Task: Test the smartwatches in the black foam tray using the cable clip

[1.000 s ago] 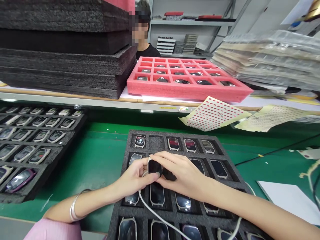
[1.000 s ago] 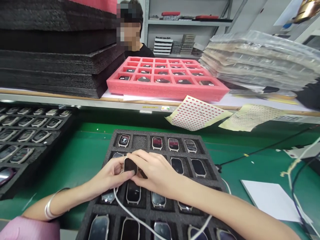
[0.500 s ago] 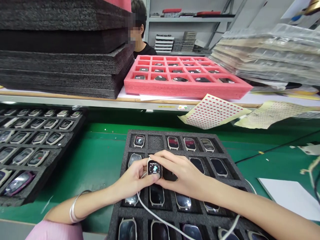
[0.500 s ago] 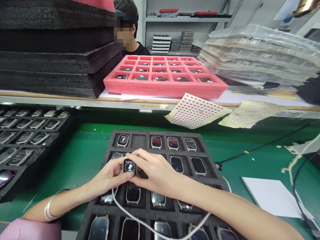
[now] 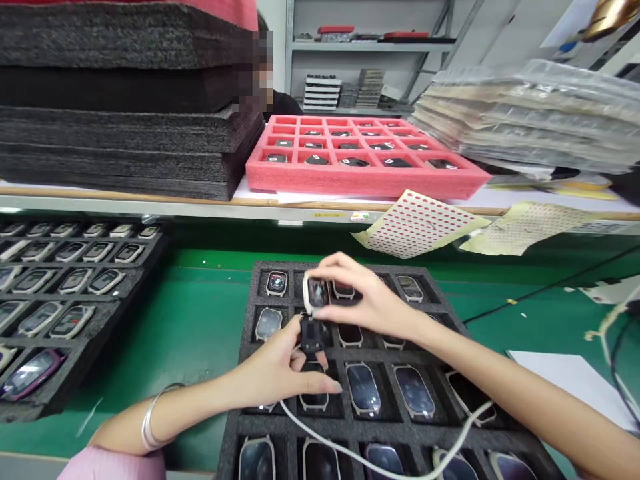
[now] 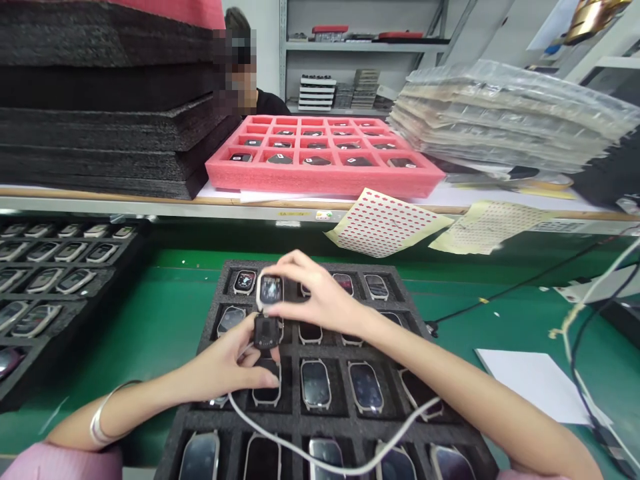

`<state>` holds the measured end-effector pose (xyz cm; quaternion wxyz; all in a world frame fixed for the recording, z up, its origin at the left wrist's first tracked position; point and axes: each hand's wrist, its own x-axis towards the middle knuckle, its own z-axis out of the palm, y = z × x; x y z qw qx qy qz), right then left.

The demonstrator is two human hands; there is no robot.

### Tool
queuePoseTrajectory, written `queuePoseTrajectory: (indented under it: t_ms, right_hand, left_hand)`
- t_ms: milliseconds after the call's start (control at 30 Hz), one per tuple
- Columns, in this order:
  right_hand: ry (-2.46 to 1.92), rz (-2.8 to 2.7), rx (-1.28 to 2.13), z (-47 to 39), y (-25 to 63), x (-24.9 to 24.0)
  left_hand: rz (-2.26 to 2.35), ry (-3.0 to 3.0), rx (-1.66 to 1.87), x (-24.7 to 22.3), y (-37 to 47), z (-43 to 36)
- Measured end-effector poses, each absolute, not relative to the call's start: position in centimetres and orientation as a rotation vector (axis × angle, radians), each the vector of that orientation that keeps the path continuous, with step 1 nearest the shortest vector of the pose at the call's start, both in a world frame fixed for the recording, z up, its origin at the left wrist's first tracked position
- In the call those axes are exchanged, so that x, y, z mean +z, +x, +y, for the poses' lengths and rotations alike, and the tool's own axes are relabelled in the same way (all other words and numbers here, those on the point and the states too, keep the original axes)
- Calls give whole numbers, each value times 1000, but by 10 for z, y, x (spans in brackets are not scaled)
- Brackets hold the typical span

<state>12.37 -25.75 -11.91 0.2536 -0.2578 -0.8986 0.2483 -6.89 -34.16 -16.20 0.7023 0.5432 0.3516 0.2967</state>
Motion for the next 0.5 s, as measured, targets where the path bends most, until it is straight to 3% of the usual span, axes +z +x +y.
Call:
queuePoseTrajectory:
  t_ms: [267, 500]
  right_hand:
    - [-991, -2811, 217, -230, 129, -125]
    - [-1137, -2983, 101, -235, 147, -113]
  left_hand:
    - [755, 1286, 595, -152, -72, -350]
    - [690, 1104, 575, -142, -58, -348]
